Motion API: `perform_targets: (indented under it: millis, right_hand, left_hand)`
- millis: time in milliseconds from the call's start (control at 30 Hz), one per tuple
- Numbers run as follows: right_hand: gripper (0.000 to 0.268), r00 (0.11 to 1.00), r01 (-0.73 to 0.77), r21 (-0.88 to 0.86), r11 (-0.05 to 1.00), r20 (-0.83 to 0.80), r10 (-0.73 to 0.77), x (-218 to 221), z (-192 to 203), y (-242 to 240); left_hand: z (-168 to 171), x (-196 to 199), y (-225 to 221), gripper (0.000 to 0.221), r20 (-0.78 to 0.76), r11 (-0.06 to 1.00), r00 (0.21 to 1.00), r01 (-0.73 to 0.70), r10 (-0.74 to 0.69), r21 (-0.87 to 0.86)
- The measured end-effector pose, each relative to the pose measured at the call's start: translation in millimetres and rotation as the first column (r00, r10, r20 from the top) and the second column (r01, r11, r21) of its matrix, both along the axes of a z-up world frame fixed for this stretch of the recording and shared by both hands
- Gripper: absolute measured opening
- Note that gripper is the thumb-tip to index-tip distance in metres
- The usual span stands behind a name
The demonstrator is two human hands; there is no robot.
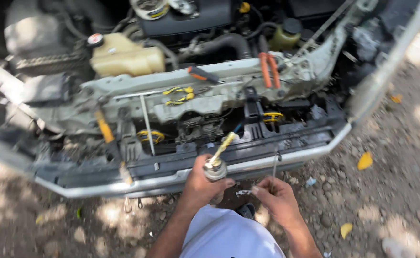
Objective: The person crouches in front of a car with the hood open and holds a lit blowtorch in one hand, directing the flame at the front bumper and radiator support area while using the other hand to position and press a thin metal rod against the heated spot. At the end the person carries the torch and places it in the engine bay.
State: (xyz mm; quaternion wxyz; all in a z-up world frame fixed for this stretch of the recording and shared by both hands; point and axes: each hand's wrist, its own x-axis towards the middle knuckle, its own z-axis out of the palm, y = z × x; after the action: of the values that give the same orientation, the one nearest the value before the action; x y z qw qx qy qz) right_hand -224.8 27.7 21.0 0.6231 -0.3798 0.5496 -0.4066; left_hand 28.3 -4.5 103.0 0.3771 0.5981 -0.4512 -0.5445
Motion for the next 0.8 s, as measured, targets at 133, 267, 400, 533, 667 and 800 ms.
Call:
perform_targets:
  millis: [133, 267, 400, 533, 667, 800]
  right_hand:
    - [0.011, 0.967, -0.235, -0.158, 0.959, -0.139, 0.214, 44.0, 58.9, -28.5]
    - [0.016, 0.912, -0.304, -0.144, 0.942, -0.331, 0.244, 93.5, 84.7, -30.5]
    - [0.021, 0.908, -0.202, -0.129, 0.971, -0.395, 0.137, 103.2, 96.1, -26.0]
    - [0.020, 0.947, -0.129, -0.205, 0.970, -0.317, 0.059, 101.5, 72.3, -6.9]
    - [0.016, 0.973, -0.037, -0.279, 0.959, -0.229, -0.029, 89.7, 67.3, 9.5]
    - [0.016, 0.914, 0.229, -0.214, 0.950, -0.287, -0.285, 50.3, 52.5, 48.2]
  left_hand:
    - [-0.6, -9.2, 10.6, 0.080, 0.222, 0.970, 0.968, -0.068, 0.121, -0.231]
    - [-13.3, 5.6, 21.0, 0.071, 0.332, 0.911, 0.926, -0.028, 0.179, -0.412]
    - [-47.0, 11.6, 15.2, 0.068, 0.310, 0.847, 0.928, -0.010, 0.206, -0.531]
    - [-63.8, 9.1, 6.5, 0.080, 0.430, 0.801, 0.895, 0.173, 0.114, -0.573]
    - [-61.5, 2.9, -3.1, 0.086, 0.420, 0.812, 0.897, 0.345, -0.138, -0.470]
    - [-55.8, -16.1, -18.0, 0.093, 0.377, 0.794, 0.822, 0.540, -0.427, -0.278]
